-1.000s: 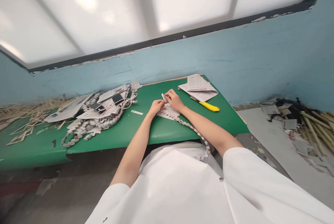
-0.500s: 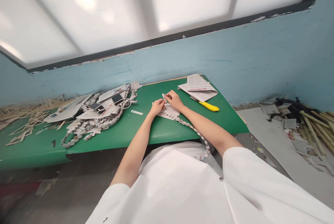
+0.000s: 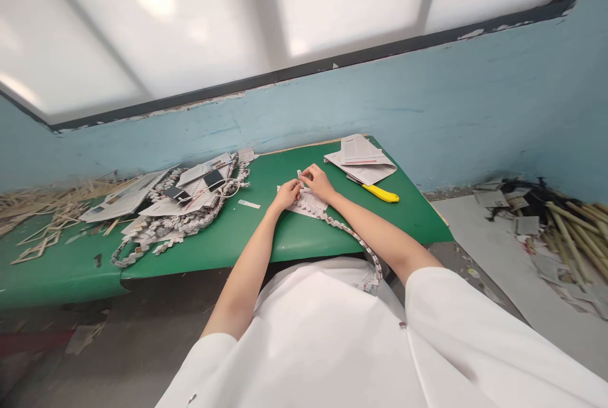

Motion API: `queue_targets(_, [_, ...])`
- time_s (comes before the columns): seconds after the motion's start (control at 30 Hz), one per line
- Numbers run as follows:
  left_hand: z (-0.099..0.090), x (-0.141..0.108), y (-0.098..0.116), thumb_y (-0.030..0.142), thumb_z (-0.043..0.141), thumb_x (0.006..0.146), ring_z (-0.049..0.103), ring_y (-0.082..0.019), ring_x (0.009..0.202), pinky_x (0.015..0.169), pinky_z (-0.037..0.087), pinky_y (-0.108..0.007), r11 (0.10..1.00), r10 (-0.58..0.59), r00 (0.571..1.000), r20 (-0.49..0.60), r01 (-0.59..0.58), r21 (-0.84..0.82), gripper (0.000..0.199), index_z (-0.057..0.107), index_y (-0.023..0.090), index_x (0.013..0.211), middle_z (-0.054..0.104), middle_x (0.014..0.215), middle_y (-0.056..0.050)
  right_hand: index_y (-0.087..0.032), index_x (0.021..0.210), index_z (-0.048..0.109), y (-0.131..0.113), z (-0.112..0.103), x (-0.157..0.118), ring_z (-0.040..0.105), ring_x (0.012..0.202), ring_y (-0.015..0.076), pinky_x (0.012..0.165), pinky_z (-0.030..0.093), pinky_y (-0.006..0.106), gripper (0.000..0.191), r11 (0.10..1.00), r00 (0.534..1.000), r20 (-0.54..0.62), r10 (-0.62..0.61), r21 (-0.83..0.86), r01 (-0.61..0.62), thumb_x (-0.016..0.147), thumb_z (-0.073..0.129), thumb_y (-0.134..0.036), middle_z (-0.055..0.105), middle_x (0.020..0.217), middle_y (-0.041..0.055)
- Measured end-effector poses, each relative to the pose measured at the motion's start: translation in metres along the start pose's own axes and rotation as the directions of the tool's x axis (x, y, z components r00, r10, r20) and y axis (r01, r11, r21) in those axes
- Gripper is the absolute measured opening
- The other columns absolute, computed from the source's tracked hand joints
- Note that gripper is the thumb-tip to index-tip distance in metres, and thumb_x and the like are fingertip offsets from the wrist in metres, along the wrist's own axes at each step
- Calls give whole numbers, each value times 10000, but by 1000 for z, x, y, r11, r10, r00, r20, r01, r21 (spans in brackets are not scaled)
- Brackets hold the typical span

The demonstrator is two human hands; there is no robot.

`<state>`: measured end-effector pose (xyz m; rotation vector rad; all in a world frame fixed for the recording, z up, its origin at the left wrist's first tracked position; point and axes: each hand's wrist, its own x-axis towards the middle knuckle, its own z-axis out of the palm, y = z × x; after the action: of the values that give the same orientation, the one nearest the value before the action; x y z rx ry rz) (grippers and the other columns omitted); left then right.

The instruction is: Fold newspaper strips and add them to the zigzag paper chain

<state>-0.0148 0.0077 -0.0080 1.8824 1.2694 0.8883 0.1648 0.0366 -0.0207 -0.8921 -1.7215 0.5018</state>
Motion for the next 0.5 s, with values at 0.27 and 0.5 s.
queue_targets(0.27, [-2,0,-2,286,475,994,556,-160,554,630,413,-258,999,41,999,20,-41,23,201,580,215,838,634,596,11,-215,852,645,1,0,0,534,709,176,745,503,367,389,1000,1000,-3,4,1,-4,945,662,-592,595,913,42])
queue_targets(0.5, [0,-1,2,284,480,994,561,-164,554,639,423,-270,999,18,1000,-12,-17,36,202,585,215,835,634,594,10,-217,843,642,-3,0,0,565,726,184,734,514,369,415,998,999,-14,52,33,-51,923,656,-623,630,918,56])
